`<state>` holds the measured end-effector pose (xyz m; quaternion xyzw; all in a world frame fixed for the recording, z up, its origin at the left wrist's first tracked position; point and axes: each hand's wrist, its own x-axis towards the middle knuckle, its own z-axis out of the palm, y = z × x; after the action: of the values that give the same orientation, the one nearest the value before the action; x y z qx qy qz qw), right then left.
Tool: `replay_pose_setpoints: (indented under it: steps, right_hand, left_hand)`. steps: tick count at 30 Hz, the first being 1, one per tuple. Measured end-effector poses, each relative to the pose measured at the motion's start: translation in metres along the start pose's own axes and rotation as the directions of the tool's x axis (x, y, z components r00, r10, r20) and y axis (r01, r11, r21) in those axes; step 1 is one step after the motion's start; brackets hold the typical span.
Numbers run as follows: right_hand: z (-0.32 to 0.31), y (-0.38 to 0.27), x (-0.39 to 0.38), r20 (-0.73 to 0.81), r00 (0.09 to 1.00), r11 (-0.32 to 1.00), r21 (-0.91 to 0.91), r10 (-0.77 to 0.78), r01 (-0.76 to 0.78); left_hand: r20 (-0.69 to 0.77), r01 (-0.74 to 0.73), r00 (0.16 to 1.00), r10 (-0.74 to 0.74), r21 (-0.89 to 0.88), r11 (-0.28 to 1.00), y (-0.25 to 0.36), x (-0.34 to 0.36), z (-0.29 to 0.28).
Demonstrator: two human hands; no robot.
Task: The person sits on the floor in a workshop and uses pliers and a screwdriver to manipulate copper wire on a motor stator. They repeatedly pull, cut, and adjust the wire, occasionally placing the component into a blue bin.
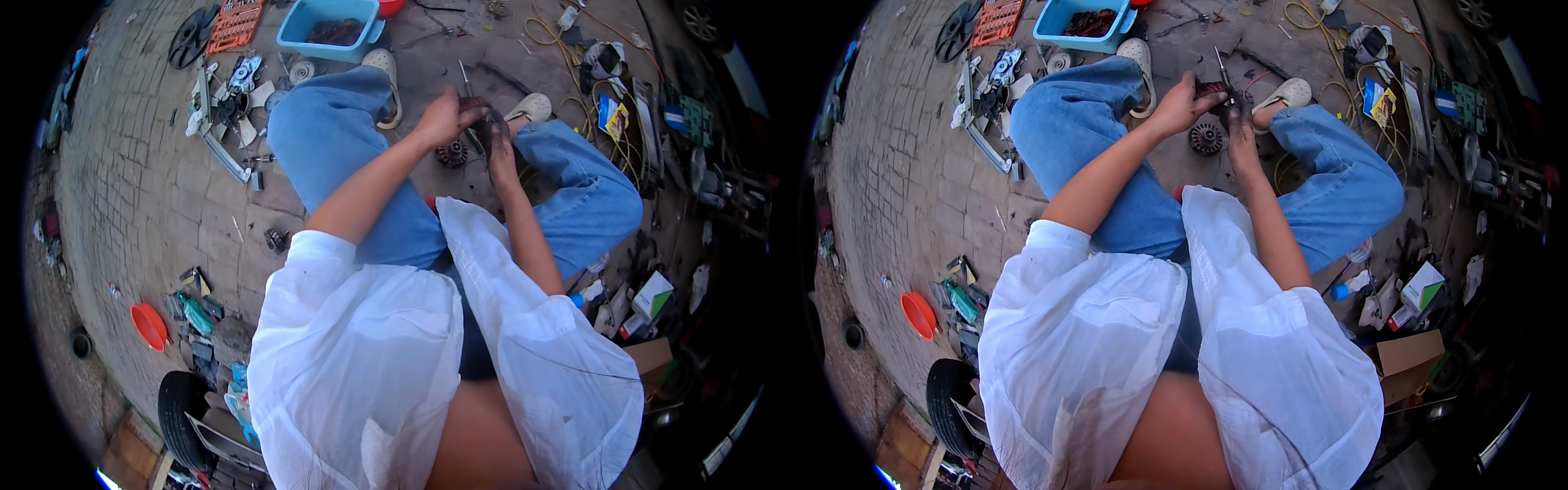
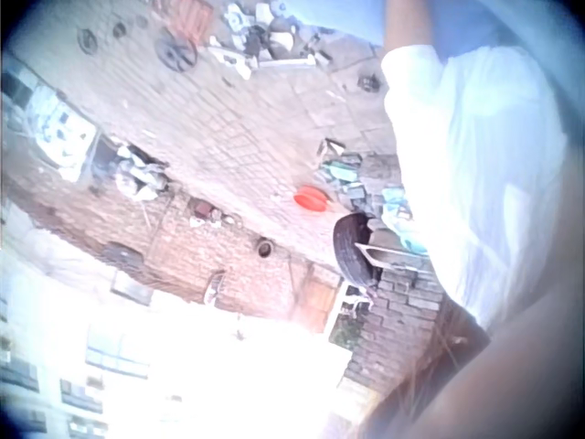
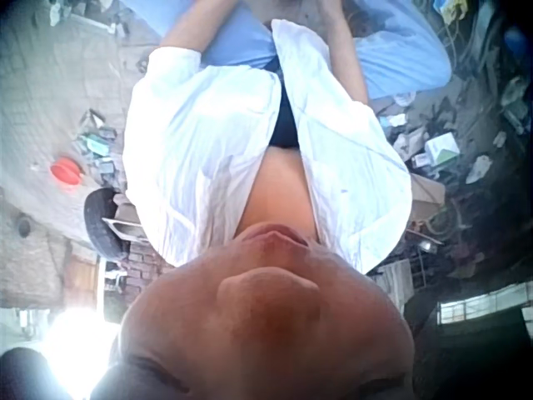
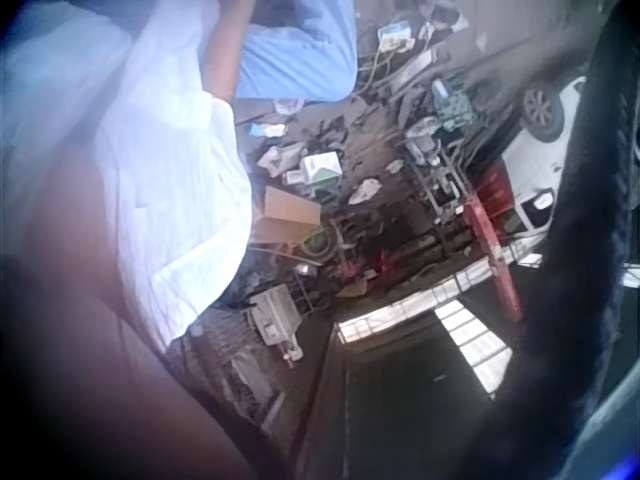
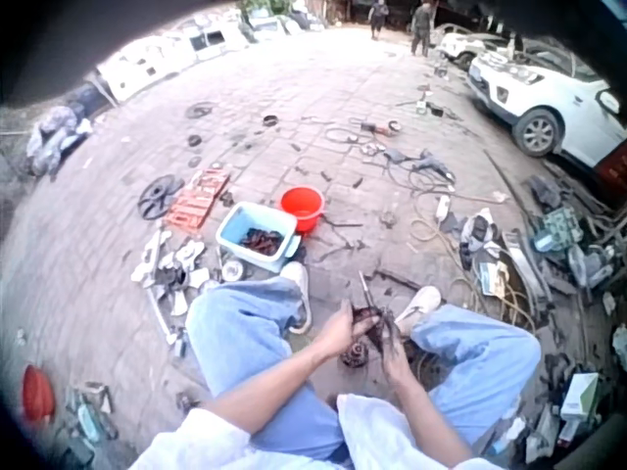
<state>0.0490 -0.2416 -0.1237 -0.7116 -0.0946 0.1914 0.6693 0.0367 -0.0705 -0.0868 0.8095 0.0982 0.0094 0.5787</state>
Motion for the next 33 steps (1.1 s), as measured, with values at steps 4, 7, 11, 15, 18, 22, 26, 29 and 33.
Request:
replay_pose_setpoints:
  steps: [4,7,11,15,18,22,26,29,33]
  right_hand:
    - [-0.003,0.023,0.008,0.16,0.984,0.997,-0.038,0.074,-0.069]
    - [0.0,0.043,0.015,0.226,0.973,0.96,-0.257,-0.053,0.112]
    - [-0.014,0.055,0.043,0.214,0.975,0.871,-0.468,-0.054,0.151]
    - [-0.016,0.031,0.085,0.225,0.967,0.758,-0.608,-0.119,0.234]
    - [-0.022,0.035,0.124,0.325,0.93,0.694,-0.63,-0.17,0.347]
    - [-0.011,0.023,0.153,0.325,0.942,0.664,-0.686,-0.085,0.297]
    - [0.001,0.041,0.176,0.172,0.971,0.689,-0.684,-0.166,0.239]
    - [0.018,0.057,0.181,0.106,0.988,0.723,-0.673,-0.111,0.154]
    - [0.049,0.087,0.193,0.031,0.998,0.816,-0.575,-0.052,0.06]
  left_hand:
    - [0.076,0.074,0.996,-0.054,-0.288,0.955,-0.002,0.002,0.002]
    - [0.189,0.18,0.978,-0.091,-0.534,0.826,0.015,-0.003,-0.003]
    - [0.289,0.292,0.947,-0.139,-0.602,0.743,0.051,-0.011,-0.023]
    - [0.231,0.272,0.96,-0.161,-0.613,0.741,0.036,0.002,-0.036]
    - [0.231,0.255,0.962,-0.147,-0.555,0.792,0.043,0.018,-0.053]
    - [0.172,0.216,0.974,-0.145,-0.543,0.811,0.052,0.041,-0.06]
    - [0.201,0.227,0.966,-0.16,-0.379,0.897,0.055,0.076,-0.079]
    - [0.211,0.313,0.941,-0.265,-0.242,0.918,0.05,0.102,-0.091]
    - [0.267,0.403,0.895,-0.357,-0.142,0.904,0.045,0.14,-0.105]
